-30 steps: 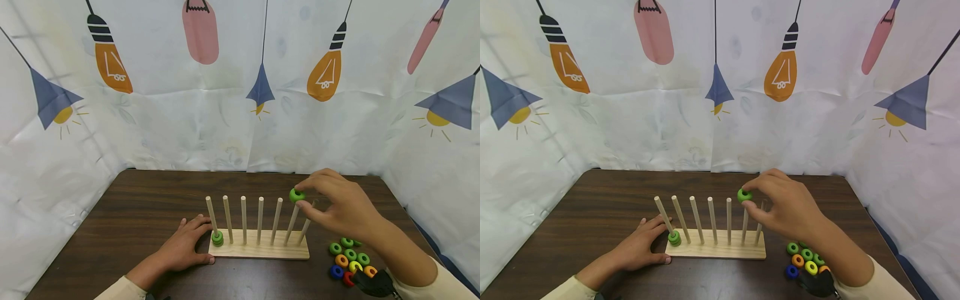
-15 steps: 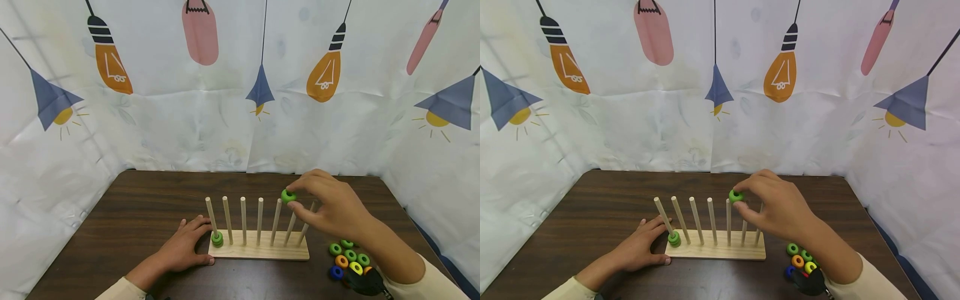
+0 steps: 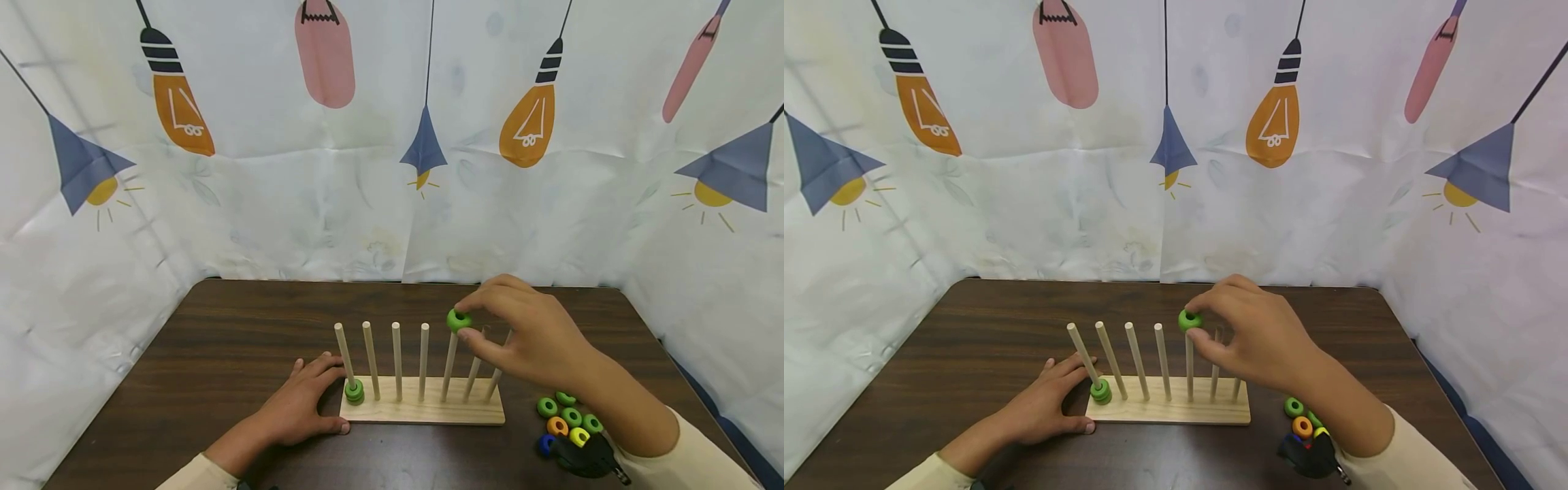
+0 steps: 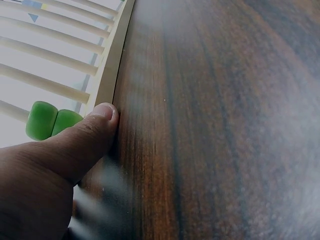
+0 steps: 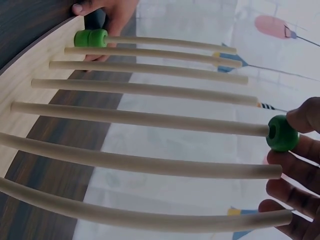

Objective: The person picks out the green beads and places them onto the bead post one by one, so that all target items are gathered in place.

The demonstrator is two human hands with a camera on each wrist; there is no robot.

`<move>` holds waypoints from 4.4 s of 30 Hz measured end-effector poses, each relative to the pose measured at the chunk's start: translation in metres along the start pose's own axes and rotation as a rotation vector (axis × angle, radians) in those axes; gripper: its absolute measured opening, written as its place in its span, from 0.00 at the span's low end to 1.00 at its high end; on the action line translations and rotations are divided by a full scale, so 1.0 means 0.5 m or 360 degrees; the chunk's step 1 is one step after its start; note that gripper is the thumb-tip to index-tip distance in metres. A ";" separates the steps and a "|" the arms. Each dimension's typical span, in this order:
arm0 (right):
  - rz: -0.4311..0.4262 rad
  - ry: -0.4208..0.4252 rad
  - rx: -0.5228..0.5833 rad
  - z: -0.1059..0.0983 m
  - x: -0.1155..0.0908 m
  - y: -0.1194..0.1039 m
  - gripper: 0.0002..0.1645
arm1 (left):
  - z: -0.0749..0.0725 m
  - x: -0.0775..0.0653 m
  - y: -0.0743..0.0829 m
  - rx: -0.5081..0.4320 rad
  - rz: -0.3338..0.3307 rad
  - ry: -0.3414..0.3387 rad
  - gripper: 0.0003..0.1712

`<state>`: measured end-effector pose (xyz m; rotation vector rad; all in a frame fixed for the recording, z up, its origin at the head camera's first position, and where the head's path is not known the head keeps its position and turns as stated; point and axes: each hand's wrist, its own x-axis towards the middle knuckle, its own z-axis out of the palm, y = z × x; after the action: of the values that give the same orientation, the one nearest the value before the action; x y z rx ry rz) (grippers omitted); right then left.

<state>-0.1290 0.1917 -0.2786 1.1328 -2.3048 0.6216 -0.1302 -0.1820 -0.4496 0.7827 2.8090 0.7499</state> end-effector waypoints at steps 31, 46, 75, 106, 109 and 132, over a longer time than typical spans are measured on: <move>-0.0037 -0.0042 0.0071 0.037 0.048 -0.025 0.15 | 0.005 0.001 -0.007 0.0030 0.0015 0.0015 0.48; -0.0026 -0.0092 0.0082 0.059 0.073 -0.042 0.15 | 0.005 0.001 -0.008 0.0025 0.0019 0.0014 0.48; 0.0087 -0.0216 0.0087 0.095 0.116 -0.074 0.12 | 0.006 0.002 -0.006 0.0020 0.0014 0.0022 0.47; 0.0008 -0.0248 0.0161 0.132 0.167 -0.106 0.11 | 0.008 0.001 -0.009 0.0025 0.0049 0.0047 0.47; 0.0009 -0.0255 0.0159 0.138 0.171 -0.108 0.11 | 0.007 0.001 -0.008 0.0015 0.0052 0.0047 0.47; 0.0077 -0.0404 0.0098 0.148 0.182 -0.117 0.14 | 0.011 0.003 -0.013 0.0025 0.0013 0.0013 0.49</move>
<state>-0.1468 0.0620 -0.2702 1.2503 -2.5491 0.5999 -0.1331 -0.1836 -0.4573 0.7963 2.8237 0.7351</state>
